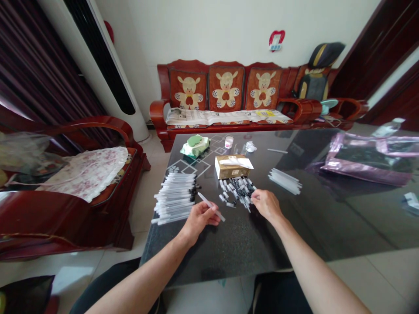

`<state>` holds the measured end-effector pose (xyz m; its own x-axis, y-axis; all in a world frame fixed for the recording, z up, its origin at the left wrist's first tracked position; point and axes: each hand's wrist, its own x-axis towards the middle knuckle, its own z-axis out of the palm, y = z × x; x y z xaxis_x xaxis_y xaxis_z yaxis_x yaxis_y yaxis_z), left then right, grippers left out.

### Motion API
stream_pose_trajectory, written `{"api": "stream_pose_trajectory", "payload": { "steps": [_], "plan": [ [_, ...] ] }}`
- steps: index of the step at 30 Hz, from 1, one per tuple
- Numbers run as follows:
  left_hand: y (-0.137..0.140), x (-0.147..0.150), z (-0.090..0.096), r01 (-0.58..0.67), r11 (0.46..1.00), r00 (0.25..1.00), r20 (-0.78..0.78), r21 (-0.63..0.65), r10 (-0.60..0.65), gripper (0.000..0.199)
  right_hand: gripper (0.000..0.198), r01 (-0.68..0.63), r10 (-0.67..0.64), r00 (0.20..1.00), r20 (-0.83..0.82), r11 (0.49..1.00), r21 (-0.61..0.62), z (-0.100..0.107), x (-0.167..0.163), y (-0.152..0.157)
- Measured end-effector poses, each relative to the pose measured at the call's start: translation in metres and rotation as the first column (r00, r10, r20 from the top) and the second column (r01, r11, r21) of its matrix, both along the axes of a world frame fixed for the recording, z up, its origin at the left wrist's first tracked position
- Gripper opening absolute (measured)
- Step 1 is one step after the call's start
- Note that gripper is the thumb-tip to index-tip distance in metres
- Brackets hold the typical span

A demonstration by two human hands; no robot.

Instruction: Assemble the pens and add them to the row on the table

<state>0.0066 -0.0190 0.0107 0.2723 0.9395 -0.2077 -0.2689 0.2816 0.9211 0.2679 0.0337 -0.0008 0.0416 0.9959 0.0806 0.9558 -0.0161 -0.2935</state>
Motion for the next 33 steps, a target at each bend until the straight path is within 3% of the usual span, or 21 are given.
{"api": "stream_pose_trajectory", "payload": {
  "steps": [4,8,15,22,25,28,31,33],
  "plan": [
    [0.0,0.0,0.001,0.008,1.0,1.0,-0.004,0.013,-0.008,0.033,0.014,-0.122,0.123,0.991,0.046,0.992,-0.032,0.0,-0.02,-0.013],
    [0.0,0.0,0.001,0.009,1.0,1.0,-0.001,0.013,-0.009,0.033,0.014,-0.063,0.072,0.982,0.177,0.996,-0.056,-0.003,-0.032,-0.017],
    [0.0,0.0,0.001,0.008,1.0,1.0,-0.005,0.018,-0.008,0.033,0.022,0.011,0.018,0.966,0.258,0.994,-0.11,-0.002,-0.04,-0.013],
    [0.001,0.001,0.003,-0.006,1.0,1.0,0.002,0.018,0.006,0.034,0.022,0.028,-0.006,0.975,0.224,0.995,-0.097,0.007,-0.045,-0.01],
    [0.005,-0.002,0.003,-0.06,0.998,0.998,0.029,0.027,0.059,0.033,0.018,0.04,-0.033,0.995,0.095,0.997,-0.063,0.013,-0.037,-0.01],
    [0.012,-0.008,0.001,-0.144,0.989,0.986,0.087,0.019,0.142,0.032,0.013,-0.012,-0.024,0.971,-0.237,0.989,-0.148,0.018,-0.032,-0.016],
    [0.02,-0.014,0.0,-0.217,0.976,0.965,0.15,-0.016,0.217,0.03,0.011,-0.266,0.031,0.777,-0.629,0.921,-0.284,0.02,-0.032,-0.027],
    [0.024,-0.018,0.001,-0.256,0.966,0.95,0.174,-0.043,0.26,0.028,0.011,-0.425,0.055,0.635,-0.771,0.858,-0.288,0.021,-0.034,-0.034]
  ]
}}
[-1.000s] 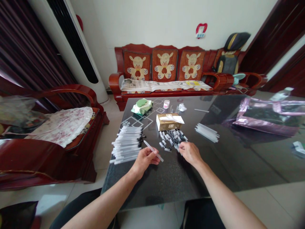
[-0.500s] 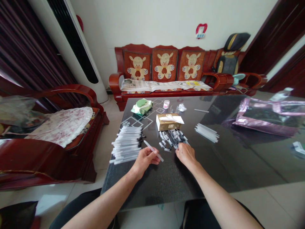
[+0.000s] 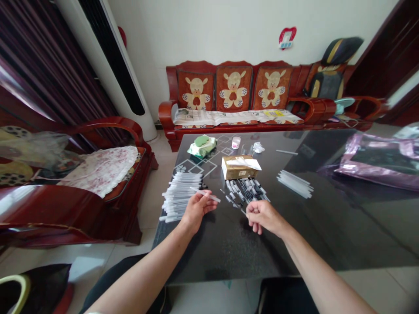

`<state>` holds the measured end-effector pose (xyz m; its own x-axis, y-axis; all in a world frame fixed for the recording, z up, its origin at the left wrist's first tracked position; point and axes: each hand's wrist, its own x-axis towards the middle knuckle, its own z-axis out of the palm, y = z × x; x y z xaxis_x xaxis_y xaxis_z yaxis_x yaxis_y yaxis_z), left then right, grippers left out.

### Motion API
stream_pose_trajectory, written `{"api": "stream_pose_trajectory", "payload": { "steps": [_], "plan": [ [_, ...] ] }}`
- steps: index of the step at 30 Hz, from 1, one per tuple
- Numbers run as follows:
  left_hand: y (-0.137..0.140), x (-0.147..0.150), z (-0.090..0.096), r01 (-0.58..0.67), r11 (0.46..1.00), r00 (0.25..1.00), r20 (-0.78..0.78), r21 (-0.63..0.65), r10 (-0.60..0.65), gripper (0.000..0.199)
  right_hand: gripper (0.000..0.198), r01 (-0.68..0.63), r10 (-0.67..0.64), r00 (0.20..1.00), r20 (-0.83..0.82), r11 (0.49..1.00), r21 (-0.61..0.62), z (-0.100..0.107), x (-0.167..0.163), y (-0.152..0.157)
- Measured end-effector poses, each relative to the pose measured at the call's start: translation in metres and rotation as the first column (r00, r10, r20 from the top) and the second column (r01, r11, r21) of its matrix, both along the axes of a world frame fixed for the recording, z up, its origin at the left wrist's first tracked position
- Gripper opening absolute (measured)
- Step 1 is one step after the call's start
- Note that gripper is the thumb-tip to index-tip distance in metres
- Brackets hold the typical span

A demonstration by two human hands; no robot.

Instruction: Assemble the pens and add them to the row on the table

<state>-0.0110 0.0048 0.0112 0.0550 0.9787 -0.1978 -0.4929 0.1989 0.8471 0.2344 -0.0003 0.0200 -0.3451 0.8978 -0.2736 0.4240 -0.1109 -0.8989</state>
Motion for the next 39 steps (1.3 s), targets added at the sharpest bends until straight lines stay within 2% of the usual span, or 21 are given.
{"api": "stream_pose_trajectory", "payload": {
  "steps": [3,8,15,23,29,33,39],
  "plan": [
    [0.004,-0.005,0.003,-0.055,0.998,0.998,0.008,-0.014,0.056,0.025,0.012,-0.089,0.081,0.99,-0.118,0.994,-0.067,0.001,-0.001,-0.005],
    [0.009,-0.01,0.006,-0.119,0.993,0.993,-0.002,-0.013,0.119,0.022,0.013,-0.119,0.107,0.985,-0.133,0.989,-0.089,0.0,0.0,-0.004],
    [0.008,-0.01,0.003,-0.072,0.997,0.997,-0.028,0.035,0.073,0.029,0.012,-0.11,0.104,0.99,-0.096,0.992,-0.063,-0.007,0.0,-0.003],
    [0.008,-0.011,0.003,-0.073,0.996,0.991,-0.105,0.049,0.078,0.033,0.011,-0.125,0.118,0.988,-0.095,0.99,-0.066,-0.005,-0.001,-0.003],
    [0.004,-0.007,0.003,-0.026,0.999,0.992,-0.124,0.034,0.03,0.035,0.012,-0.122,0.115,0.989,-0.088,0.99,-0.077,-0.006,-0.004,-0.004],
    [-0.002,-0.002,0.005,0.068,0.998,0.989,-0.135,0.003,-0.067,0.031,0.015,-0.115,0.106,0.987,-0.125,0.991,-0.066,-0.008,-0.008,-0.003],
    [-0.017,0.013,-0.004,0.2,0.979,0.976,-0.077,-0.047,-0.203,0.025,0.02,-0.117,0.085,0.946,-0.313,0.99,-0.084,-0.01,-0.02,-0.004]
  ]
}}
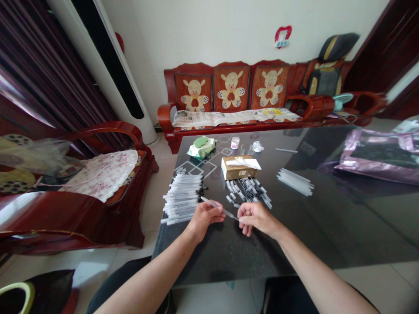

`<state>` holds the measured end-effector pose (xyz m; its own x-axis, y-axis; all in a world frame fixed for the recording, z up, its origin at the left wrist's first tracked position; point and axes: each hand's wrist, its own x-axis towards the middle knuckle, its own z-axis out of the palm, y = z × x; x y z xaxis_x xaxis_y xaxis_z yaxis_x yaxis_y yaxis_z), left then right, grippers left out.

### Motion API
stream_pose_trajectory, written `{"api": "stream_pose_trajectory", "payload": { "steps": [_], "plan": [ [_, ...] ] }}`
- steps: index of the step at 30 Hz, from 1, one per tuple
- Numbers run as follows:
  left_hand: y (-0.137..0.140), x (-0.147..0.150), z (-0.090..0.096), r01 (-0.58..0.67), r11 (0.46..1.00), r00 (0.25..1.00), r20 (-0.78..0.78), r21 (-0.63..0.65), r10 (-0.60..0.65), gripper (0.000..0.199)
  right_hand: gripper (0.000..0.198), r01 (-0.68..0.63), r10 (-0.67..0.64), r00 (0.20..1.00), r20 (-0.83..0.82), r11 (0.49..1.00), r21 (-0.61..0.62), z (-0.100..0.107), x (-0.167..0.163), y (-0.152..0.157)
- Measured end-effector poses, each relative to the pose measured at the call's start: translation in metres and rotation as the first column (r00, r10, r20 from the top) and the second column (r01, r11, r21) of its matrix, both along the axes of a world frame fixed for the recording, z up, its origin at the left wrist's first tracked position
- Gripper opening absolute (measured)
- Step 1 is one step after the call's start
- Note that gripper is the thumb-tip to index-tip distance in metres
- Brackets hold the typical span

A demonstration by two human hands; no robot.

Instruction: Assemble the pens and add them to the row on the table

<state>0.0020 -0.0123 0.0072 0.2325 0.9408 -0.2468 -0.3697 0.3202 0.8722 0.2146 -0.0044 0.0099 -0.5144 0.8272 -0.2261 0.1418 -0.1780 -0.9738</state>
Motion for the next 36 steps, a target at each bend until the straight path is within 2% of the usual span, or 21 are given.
{"api": "stream_pose_trajectory", "payload": {
  "steps": [5,7,9,11,13,14,15,17,19,21,25,27,29,30,32,34,36],
  "plan": [
    [-0.007,0.009,-0.008,0.031,0.997,0.999,0.022,-0.072,-0.03,0.02,0.02,0.014,-0.016,0.996,-0.086,1.0,-0.021,-0.001,-0.014,-0.006],
    [-0.005,0.007,-0.008,0.013,0.995,0.999,0.031,-0.102,-0.01,0.017,0.022,0.046,-0.045,0.997,-0.056,0.999,0.012,-0.001,-0.01,-0.002],
    [-0.001,0.004,-0.006,-0.01,0.991,0.998,0.053,-0.136,0.017,0.016,0.025,0.136,-0.138,0.99,0.022,0.987,0.086,0.001,0.006,0.008],
    [0.003,0.001,-0.004,-0.029,0.988,0.996,0.079,-0.154,0.041,0.015,0.025,0.301,-0.33,0.935,0.131,0.932,0.202,0.003,0.032,0.019],
    [0.005,-0.002,-0.002,-0.041,0.986,0.993,0.101,-0.16,0.057,0.013,0.023,0.439,-0.533,0.806,0.259,0.83,0.343,0.006,0.06,0.028],
    [0.005,-0.002,-0.002,-0.047,0.985,0.992,0.109,-0.165,0.065,0.012,0.02,0.435,-0.578,0.75,0.32,0.797,0.42,0.007,0.073,0.031],
    [0.005,-0.003,-0.001,-0.052,0.984,0.991,0.115,-0.171,0.072,0.012,0.017,0.393,-0.583,0.716,0.384,0.791,0.469,0.008,0.082,0.032],
    [0.005,-0.003,0.0,-0.066,0.981,0.988,0.124,-0.182,0.09,0.011,0.012,0.269,-0.52,0.692,0.5,0.829,0.491,0.008,0.093,0.031],
    [0.005,-0.003,0.0,-0.074,0.979,0.986,0.13,-0.189,0.1,0.01,0.01,0.172,-0.441,0.685,0.58,0.871,0.46,0.005,0.092,0.027],
    [0.006,-0.003,-0.001,-0.081,0.977,0.985,0.132,-0.197,0.108,0.008,0.01,0.135,-0.404,0.669,0.624,0.892,0.432,0.0,0.085,0.023],
    [0.006,-0.003,-0.003,-0.081,0.978,0.983,0.145,-0.195,0.11,0.008,0.015,0.12,-0.395,0.638,0.661,0.899,0.421,-0.01,0.078,0.024],
    [0.006,-0.002,-0.005,-0.078,0.979,0.982,0.154,-0.189,0.108,0.008,0.016,0.117,-0.383,0.661,0.645,0.902,0.415,-0.01,0.076,0.025],
    [0.006,-0.002,-0.005,-0.074,0.981,0.981,0.162,-0.179,0.103,0.009,0.013,0.142,-0.352,0.749,0.561,0.913,0.383,-0.006,0.07,0.024],
    [0.006,-0.001,-0.005,-0.07,0.983,0.981,0.169,-0.17,0.099,0.01,0.012,0.166,-0.327,0.815,0.478,0.922,0.349,-0.002,0.064,0.022],
    [0.005,0.0,-0.003,-0.065,0.986,0.979,0.18,-0.153,0.092,0.011,0.022,0.236,-0.289,0.931,0.224,0.943,0.234,0.006,0.047,0.016],
    [0.004,0.002,-0.001,-0.061,0.988,0.979,0.185,-0.142,0.087,0.012,0.03,0.27,-0.272,0.962,0.002,0.956,0.113,0.012,0.026,0.008],
    [0.003,0.004,0.001,-0.061,0.989,0.979,0.187,-0.132,0.085,0.012,0.033,0.303,-0.298,0.949,-0.1,0.952,0.047,0.014,0.006,0.002]
  ]
}}
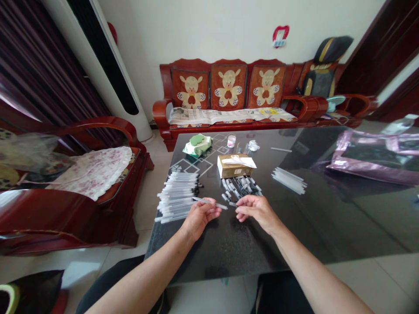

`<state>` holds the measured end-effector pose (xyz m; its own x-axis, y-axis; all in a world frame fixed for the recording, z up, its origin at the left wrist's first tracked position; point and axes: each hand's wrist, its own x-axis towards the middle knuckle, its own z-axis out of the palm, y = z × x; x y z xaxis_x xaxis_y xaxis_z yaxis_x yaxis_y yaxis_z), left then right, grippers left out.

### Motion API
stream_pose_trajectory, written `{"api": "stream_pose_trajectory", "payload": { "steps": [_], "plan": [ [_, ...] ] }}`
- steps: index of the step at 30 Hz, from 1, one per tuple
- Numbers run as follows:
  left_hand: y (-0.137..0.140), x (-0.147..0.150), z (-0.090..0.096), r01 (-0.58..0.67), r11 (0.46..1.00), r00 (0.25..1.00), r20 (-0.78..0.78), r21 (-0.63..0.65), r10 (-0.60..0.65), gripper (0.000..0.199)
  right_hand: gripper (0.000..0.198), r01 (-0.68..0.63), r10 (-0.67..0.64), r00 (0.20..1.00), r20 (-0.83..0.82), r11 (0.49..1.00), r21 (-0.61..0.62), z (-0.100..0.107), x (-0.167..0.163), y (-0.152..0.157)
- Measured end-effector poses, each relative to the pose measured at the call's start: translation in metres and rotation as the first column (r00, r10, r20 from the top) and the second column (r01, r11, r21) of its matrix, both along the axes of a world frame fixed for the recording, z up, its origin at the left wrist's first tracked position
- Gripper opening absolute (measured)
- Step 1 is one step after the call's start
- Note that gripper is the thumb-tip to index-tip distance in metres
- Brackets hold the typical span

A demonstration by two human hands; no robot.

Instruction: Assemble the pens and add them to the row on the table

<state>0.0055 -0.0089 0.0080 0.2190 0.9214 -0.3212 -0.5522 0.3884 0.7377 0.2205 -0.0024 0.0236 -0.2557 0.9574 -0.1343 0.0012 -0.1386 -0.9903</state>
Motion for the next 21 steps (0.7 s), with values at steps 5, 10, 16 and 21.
{"api": "stream_pose_trajectory", "payload": {
  "steps": [5,10,16,21],
  "plan": [
    [-0.001,0.001,0.001,-0.006,1.0,1.0,0.011,0.009,0.006,0.014,0.03,0.022,-0.024,0.996,-0.083,1.0,-0.017,-0.004,-0.023,-0.005],
    [0.0,0.001,0.0,-0.003,1.0,1.0,0.021,0.02,0.003,0.014,0.028,0.013,-0.015,0.995,-0.103,1.0,-0.021,-0.006,-0.025,-0.005],
    [-0.001,0.002,0.002,0.006,0.999,1.0,0.006,0.038,-0.006,0.014,0.028,0.003,-0.004,0.993,-0.12,1.0,-0.01,-0.011,-0.025,-0.005],
    [-0.002,0.002,0.002,-0.012,0.998,1.0,-0.022,0.065,0.013,0.018,0.027,0.007,-0.008,0.992,-0.124,1.0,-0.011,-0.01,-0.025,-0.005]
  ]
}}
